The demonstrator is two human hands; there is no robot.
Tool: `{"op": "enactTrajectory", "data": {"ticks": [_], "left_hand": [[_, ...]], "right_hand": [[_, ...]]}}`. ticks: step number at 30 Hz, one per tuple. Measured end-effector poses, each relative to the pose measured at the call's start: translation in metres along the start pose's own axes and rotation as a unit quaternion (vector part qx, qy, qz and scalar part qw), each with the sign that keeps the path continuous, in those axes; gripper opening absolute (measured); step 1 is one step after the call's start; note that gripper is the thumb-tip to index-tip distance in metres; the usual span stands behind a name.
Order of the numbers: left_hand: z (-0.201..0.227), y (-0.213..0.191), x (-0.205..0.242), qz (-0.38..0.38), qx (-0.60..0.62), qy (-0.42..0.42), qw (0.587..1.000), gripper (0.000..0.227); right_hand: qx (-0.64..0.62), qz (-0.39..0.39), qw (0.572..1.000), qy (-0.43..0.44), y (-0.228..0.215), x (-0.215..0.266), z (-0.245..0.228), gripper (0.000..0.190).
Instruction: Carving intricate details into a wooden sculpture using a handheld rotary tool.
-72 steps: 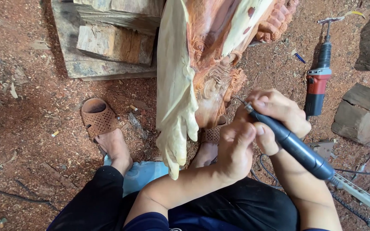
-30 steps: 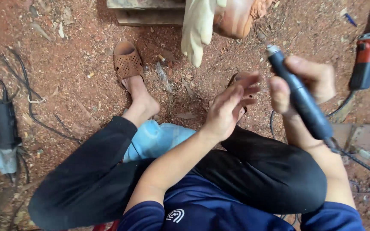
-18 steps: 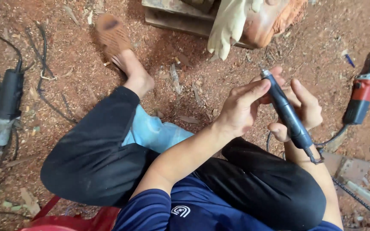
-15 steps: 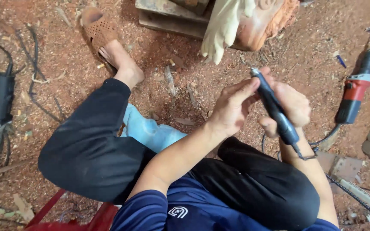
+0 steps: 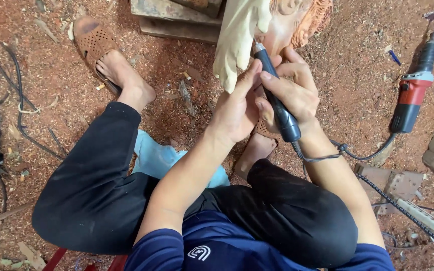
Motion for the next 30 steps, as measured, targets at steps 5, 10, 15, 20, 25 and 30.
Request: {"op": "enactTrajectory", "data": {"ticks": [5, 10, 15, 20, 25, 30], "left_hand": [[0.007, 0.005, 0.001, 0.019, -0.026, 0.018, 0.999, 0.051], [0.006, -0.003, 0.000, 0.002, -0.017, 0.019, 1.000, 0.048], [0.002, -0.014, -0.004, -0.003, 0.005, -0.002, 1.000, 0.054], [-0.005, -0.031, -0.012, -0.042, 0.047, -0.043, 0.997, 0.050], [-0.011, -0.042, -0.019, -0.044, 0.073, -0.047, 0.995, 0.052], [-0.012, -0.052, -0.022, -0.037, 0.075, -0.074, 0.994, 0.053]], "right_hand": [[0.021, 0.011, 1.000, -0.008, 0.005, 0.000, 0.002, 0.032], [0.033, 0.005, 0.999, -0.003, 0.004, 0.000, -0.001, 0.031], [0.038, -0.017, 0.999, 0.000, 0.004, -0.001, -0.003, 0.032], [0.047, -0.020, 0.997, -0.050, 0.006, 0.002, 0.001, 0.031], [0.057, -0.035, 0.997, -0.048, 0.007, 0.006, 0.001, 0.033], [0.059, -0.050, 0.995, -0.063, 0.008, 0.008, 0.004, 0.037]]}}
Point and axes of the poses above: each hand's wrist, its own x-axis away from the middle knuckle, its own y-axis out of the palm, z = x × y, the point moved 1 cm from there along -x, towards the middle knuckle, and after that the axes turned 11 degrees about z, right-handed, at the moved point
